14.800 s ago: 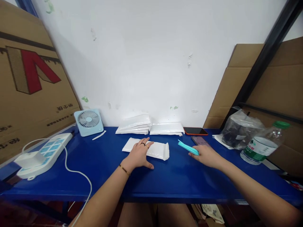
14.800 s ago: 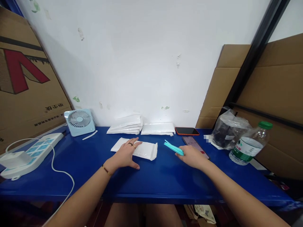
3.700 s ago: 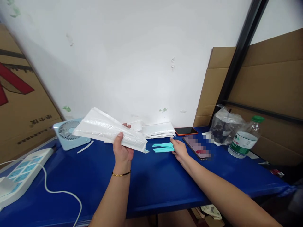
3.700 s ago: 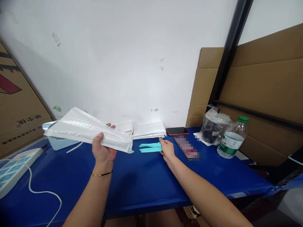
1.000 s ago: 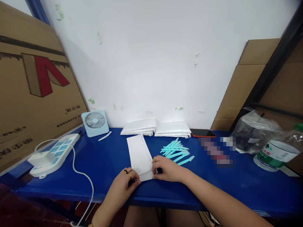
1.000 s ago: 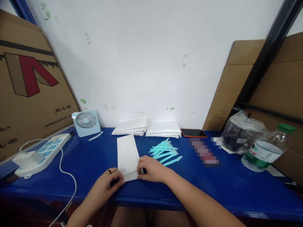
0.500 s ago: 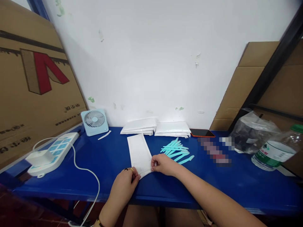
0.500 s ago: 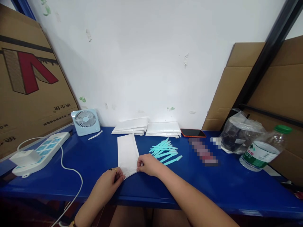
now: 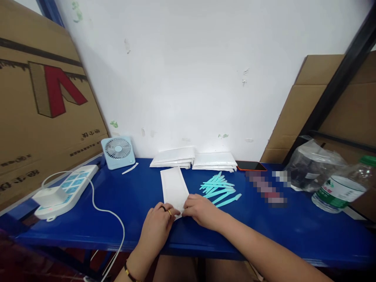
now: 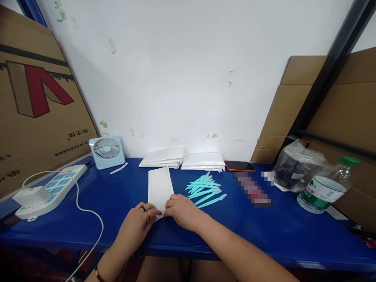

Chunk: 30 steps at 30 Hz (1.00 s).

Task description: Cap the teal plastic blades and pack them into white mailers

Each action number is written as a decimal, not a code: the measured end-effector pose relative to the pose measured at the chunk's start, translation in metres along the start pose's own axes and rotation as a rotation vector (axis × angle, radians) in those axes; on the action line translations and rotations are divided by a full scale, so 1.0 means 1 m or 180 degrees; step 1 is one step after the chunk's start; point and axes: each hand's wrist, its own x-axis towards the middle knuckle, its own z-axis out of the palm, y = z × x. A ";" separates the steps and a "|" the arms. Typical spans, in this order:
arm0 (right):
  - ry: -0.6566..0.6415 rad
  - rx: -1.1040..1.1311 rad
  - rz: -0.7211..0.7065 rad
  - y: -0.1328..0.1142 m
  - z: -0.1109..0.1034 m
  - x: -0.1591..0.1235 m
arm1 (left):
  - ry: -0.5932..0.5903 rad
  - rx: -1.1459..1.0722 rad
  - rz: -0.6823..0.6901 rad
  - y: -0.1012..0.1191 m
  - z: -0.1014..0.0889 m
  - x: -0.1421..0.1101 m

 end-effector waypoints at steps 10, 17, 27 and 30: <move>0.0137 -0.0008 0.0270 -0.002 0.009 -0.025 | -0.0084 0.0359 0.0321 -0.006 0.001 -0.021; 0.0153 -0.0206 0.0579 -0.015 -0.006 -0.019 | 0.0447 -0.0485 -0.0167 -0.016 0.007 -0.028; -0.0015 -0.0662 0.0180 -0.013 -0.005 -0.003 | 0.0574 -0.1034 0.0292 -0.026 -0.010 0.006; -0.0015 -0.0666 -0.0172 -0.007 -0.012 -0.015 | 0.0188 -0.0896 0.0666 -0.017 -0.014 0.033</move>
